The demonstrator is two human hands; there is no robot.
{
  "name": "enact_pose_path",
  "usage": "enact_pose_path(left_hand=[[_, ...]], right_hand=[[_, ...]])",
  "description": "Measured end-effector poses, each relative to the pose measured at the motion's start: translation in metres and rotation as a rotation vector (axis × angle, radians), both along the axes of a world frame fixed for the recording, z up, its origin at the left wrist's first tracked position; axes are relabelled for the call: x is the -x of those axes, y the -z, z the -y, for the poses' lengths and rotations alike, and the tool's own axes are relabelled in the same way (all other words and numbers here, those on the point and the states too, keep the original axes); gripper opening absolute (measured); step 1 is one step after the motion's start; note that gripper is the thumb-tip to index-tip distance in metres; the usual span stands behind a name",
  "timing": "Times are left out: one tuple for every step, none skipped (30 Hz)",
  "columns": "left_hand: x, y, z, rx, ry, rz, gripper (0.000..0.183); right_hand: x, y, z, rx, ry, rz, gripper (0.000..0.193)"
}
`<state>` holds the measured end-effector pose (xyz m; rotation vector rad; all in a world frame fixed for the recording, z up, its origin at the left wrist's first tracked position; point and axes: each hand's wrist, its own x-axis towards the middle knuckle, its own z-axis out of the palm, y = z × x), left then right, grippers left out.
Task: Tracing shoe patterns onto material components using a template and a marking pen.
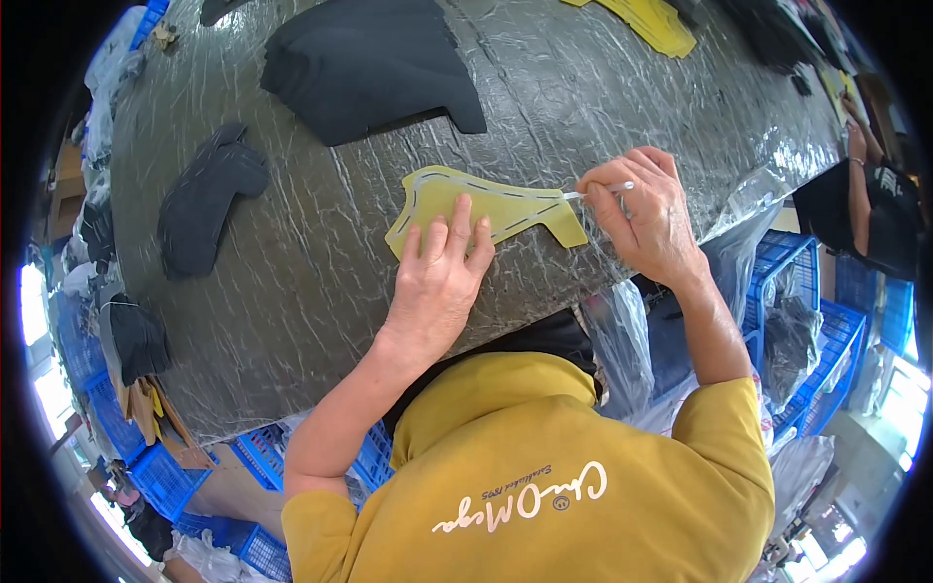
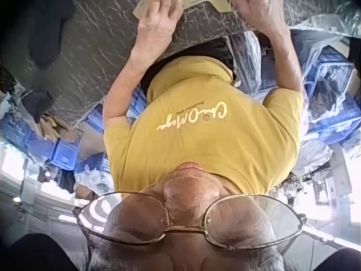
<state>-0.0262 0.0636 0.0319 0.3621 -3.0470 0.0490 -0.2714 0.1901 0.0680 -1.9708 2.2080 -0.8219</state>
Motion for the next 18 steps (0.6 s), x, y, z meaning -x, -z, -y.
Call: enact_pose_path(left_hand=[[0.0, -0.001, 0.0, -0.018, -0.008, -0.003, 0.059], [0.0, -0.001, 0.0, -0.016, -0.009, -0.004, 0.059], [0.001, -0.001, 0.0, -0.017, -0.007, 0.0, 0.059], [0.001, -0.002, 0.0, -0.018, -0.007, 0.005, 0.059], [0.001, -0.002, 0.0, -0.013, -0.013, 0.004, 0.059], [0.001, -0.003, -0.001, -0.016, -0.009, 0.007, 0.058], [0.001, -0.003, -0.001, -0.019, -0.007, 0.01, 0.057], [0.001, -0.002, -0.001, -0.012, -0.016, 0.007, 0.057], [0.001, -0.001, -0.002, -0.026, -0.011, -0.011, 0.056], [0.001, 0.001, -0.003, -0.04, -0.008, -0.03, 0.055], [0.0, 0.002, -0.004, -0.015, -0.014, -0.038, 0.053], [-0.001, 0.003, -0.005, -0.005, -0.034, -0.036, 0.053], [-0.002, 0.003, -0.006, 0.003, -0.035, -0.043, 0.053], [-0.002, 0.004, -0.007, 0.01, -0.034, -0.052, 0.053], [-0.001, 0.007, -0.009, 0.016, -0.055, -0.063, 0.054], [-0.003, 0.007, -0.009, 0.026, -0.074, -0.062, 0.054], [-0.003, 0.007, -0.008, -0.078, -0.074, -0.117, 0.053], [-0.004, 0.007, -0.006, -0.181, -0.074, -0.172, 0.053]], right_hand=[[0.002, -0.001, 0.0, -0.023, 0.014, -0.029, 0.008], [0.003, 0.0, 0.0, -0.021, 0.013, -0.029, 0.008], [0.004, 0.002, 0.001, 0.009, 0.057, -0.002, 0.01], [0.005, 0.004, 0.001, 0.04, 0.1, 0.026, 0.012], [0.003, 0.005, 0.003, 0.046, 0.094, 0.025, 0.012], [0.0, 0.007, 0.005, -0.067, 0.137, 0.107, 0.014], [-0.004, 0.009, 0.006, -0.181, 0.178, 0.188, 0.017], [-0.007, 0.014, 0.006, -0.175, 0.169, 0.185, 0.017], [-0.01, 0.02, 0.006, -0.207, 0.164, 0.157, 0.018], [-0.014, 0.023, 0.005, -0.24, 0.159, 0.129, 0.02], [-0.019, 0.024, 0.005, -0.257, 0.159, 0.143, 0.021], [-0.022, 0.024, 0.006, -0.249, 0.138, 0.143, 0.021], [-0.024, 0.024, 0.005, -0.245, 0.141, 0.163, 0.022], [-0.024, 0.025, 0.005, -0.241, 0.146, 0.182, 0.023], [-0.024, 0.03, 0.005, -0.149, 0.144, 0.188, 0.02], [-0.023, 0.029, 0.006, -0.141, 0.123, 0.189, 0.02], [-0.021, 0.027, 0.006, -0.162, 0.132, 0.365, 0.017], [-0.017, 0.026, 0.007, -0.185, 0.139, 0.541, 0.014]])
